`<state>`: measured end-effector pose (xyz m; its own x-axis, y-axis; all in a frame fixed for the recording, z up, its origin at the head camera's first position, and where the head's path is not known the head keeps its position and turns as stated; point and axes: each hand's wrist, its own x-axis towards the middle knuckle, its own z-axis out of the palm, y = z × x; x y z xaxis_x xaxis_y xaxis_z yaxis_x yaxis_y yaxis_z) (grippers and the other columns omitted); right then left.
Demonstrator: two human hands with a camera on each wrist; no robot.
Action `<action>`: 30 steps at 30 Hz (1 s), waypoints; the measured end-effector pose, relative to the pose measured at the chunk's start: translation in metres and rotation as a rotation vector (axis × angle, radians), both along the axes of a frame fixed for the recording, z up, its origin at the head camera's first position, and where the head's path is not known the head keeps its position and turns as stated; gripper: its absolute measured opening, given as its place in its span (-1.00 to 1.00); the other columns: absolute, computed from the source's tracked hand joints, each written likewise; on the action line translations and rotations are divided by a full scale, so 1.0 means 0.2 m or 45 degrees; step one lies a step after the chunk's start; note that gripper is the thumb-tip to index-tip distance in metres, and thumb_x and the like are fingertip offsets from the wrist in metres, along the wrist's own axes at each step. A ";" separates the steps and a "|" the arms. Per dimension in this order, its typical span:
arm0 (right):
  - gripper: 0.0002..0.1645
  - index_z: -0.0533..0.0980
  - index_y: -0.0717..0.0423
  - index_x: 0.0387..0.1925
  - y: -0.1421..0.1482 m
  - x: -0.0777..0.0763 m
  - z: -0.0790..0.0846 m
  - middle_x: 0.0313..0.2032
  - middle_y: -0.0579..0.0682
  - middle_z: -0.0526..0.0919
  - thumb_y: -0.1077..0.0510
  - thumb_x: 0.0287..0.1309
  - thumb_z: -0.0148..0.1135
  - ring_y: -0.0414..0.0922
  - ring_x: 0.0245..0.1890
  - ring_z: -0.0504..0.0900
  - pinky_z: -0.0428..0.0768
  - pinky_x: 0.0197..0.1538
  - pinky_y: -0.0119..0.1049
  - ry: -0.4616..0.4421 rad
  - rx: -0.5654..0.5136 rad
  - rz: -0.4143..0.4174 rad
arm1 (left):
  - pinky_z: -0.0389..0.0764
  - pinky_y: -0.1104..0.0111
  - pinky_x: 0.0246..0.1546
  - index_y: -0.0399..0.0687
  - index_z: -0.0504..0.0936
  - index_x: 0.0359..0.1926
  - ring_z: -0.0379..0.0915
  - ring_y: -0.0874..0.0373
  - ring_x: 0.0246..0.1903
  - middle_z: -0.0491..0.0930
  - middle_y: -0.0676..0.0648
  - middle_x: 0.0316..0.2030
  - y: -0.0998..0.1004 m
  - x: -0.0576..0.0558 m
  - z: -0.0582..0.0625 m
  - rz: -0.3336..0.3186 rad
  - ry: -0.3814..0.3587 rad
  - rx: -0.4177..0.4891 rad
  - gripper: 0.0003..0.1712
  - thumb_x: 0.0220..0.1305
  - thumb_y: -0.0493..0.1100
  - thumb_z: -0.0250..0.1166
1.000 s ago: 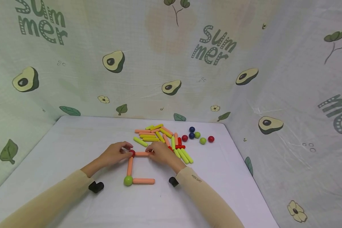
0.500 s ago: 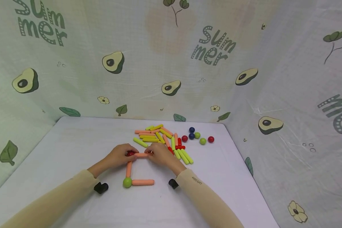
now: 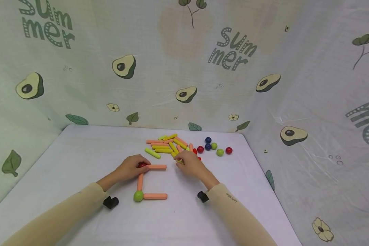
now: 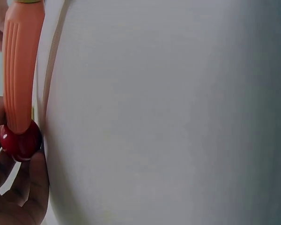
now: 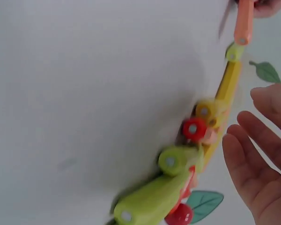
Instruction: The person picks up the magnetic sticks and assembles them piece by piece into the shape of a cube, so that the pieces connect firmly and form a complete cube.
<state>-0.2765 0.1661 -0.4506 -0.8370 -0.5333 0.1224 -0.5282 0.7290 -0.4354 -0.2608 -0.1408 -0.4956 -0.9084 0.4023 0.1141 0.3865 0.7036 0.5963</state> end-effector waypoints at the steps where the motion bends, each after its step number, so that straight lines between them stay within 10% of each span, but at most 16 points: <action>1: -0.72 0.74 0.13 0.07 0.04 0.00 0.01 -0.11 0.02 0.77 0.24 0.36 0.42 -0.11 -0.20 0.59 0.67 -0.06 -0.20 -0.006 -0.003 -0.038 | 0.55 0.21 -0.10 0.05 0.79 0.00 0.48 0.16 -0.19 0.68 0.05 -0.12 0.00 0.00 0.00 -0.003 0.004 -0.001 -0.82 0.44 -0.09 0.43; 15: -0.64 0.69 0.16 0.15 0.45 -0.03 0.00 -0.02 0.08 0.73 0.22 0.35 0.38 0.01 -0.10 0.64 0.71 0.01 -0.07 -0.099 0.131 -0.320 | 0.53 0.24 -0.11 0.04 0.79 0.02 0.47 0.18 -0.19 0.68 0.05 -0.12 0.01 0.00 0.01 0.004 -0.004 -0.019 -0.80 0.45 -0.07 0.43; 30: -0.55 0.66 0.31 0.16 0.77 -0.21 -0.03 -0.05 0.28 0.65 0.31 0.24 0.41 0.11 -0.15 0.58 0.60 -0.04 0.05 0.099 0.129 -0.461 | 0.55 0.22 -0.09 0.08 0.79 0.00 0.46 0.18 -0.19 0.67 0.07 -0.13 0.01 0.01 0.00 0.022 -0.019 -0.018 -0.82 0.44 -0.07 0.44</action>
